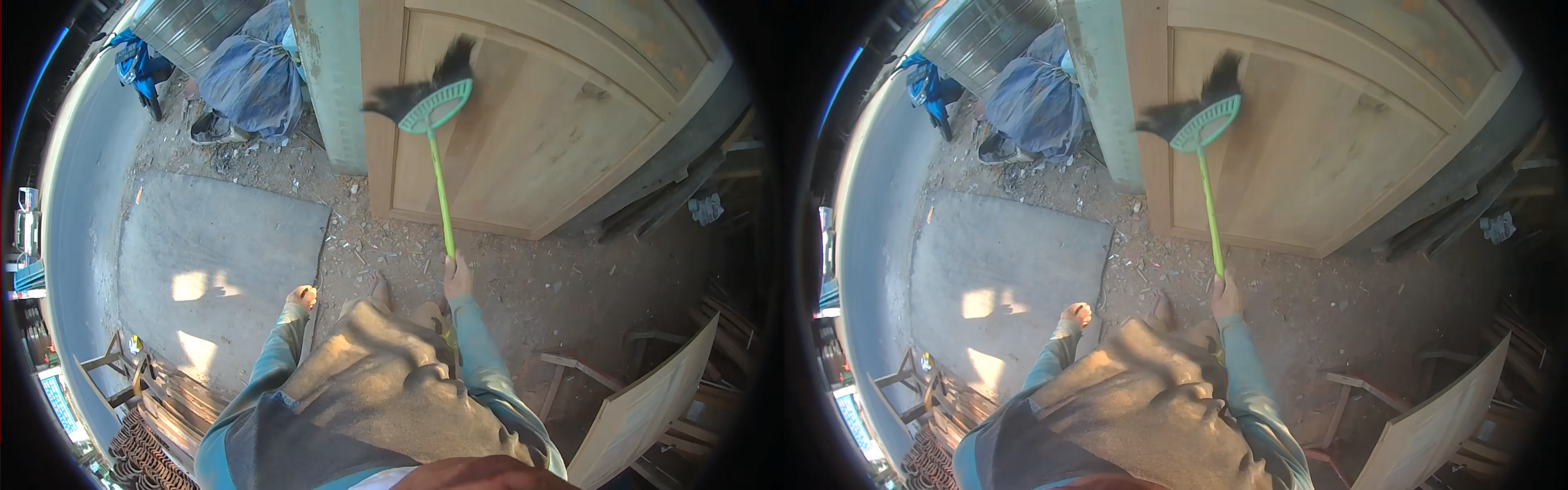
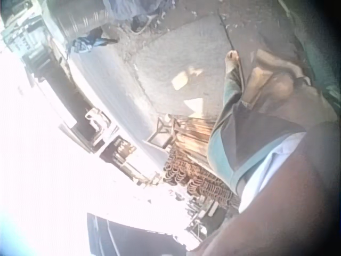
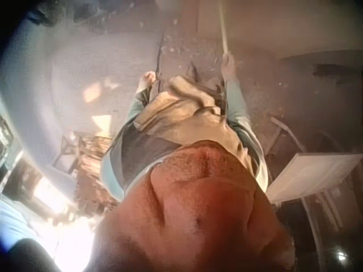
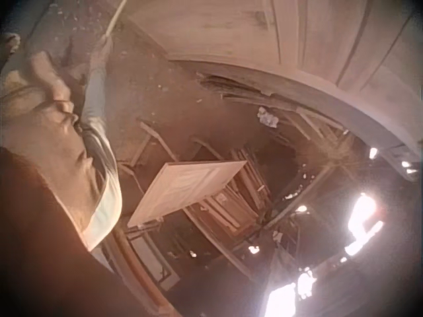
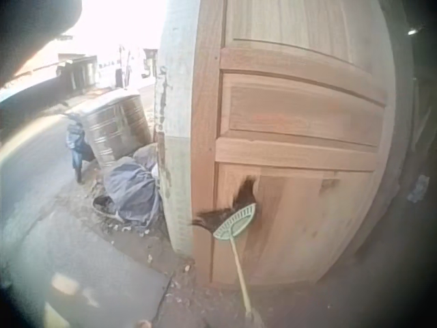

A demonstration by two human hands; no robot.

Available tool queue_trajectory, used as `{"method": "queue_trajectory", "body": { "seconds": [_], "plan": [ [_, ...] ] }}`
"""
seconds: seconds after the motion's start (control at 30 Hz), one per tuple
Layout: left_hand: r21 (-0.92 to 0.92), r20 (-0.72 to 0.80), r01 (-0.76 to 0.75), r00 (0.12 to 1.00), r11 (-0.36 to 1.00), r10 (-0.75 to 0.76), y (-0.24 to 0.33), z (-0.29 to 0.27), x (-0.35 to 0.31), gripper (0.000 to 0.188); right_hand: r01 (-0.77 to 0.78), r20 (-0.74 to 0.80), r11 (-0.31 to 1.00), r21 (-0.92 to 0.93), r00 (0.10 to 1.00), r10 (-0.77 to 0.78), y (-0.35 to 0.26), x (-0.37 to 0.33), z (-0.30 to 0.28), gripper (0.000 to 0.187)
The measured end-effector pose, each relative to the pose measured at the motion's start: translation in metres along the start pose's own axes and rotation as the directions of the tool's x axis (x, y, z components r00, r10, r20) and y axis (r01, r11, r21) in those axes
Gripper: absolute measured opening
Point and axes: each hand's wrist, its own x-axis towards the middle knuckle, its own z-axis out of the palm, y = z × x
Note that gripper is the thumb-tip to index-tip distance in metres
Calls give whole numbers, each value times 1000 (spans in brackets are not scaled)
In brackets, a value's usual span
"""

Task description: The person applies wood putty to the surface of a wooden door using a scraper, scoops more putty from a bucket, and then sweeps the door with a broom.

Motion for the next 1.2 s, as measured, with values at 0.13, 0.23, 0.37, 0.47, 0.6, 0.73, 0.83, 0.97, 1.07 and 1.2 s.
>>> {"method": "queue_trajectory", "body": {
  "seconds": [0.13, 0.23, 0.37, 0.47, 0.6, 0.73, 0.83, 0.97, 1.07, 1.2],
  "plan": [
    [117, 58, 149, 986, 982, -157, -27, -8, -11, 41, -189, 261, 952, -241, 932, 251, 159, -97, 49, 38],
    [336, -51, 219, 975, 916, -215, -39, -10, -34, 37, -11, 389, 934, -358, 907, 160, 201, -140, 41, 43],
    [317, 28, 258, 959, 913, -281, -37, 5, -48, 37, 83, 201, 984, -156, 978, -51, 79, -120, -28, 43],
    [91, 160, 255, 950, 963, -267, -51, 13, 6, 37, 136, 209, 987, -85, 971, -115, -48, -77, -70, 43],
    [-66, 196, -38, 979, 997, 51, 16, 52, 50, 31, 329, -15, 943, 44, 944, -329, -124, -38, -113, 44],
    [-9, 68, -62, 996, 998, 63, 87, 63, 39, 33, 67, -349, 830, 554, 923, 158, 0, 0, -167, 43],
    [57, 16, 30, 999, 998, -31, 52, 37, 48, 35, 111, -542, 648, 754, 663, 516, 69, -11, -250, 35],
    [221, -116, 230, 971, 948, -209, -26, -6, 84, 28, 253, -614, 583, 772, 533, 582, 87, 2, -309, 26],
    [69, 160, 82, 983, 994, -92, -4, 17, 97, 25, 224, -637, 713, 665, 668, 385, -27, 5, -299, 29],
    [261, 95, -241, 970, 935, 223, 92, 87, 102, 34, 117, -214, 785, 609, 977, 20, -171, -13, -184, 23]
  ]
}}
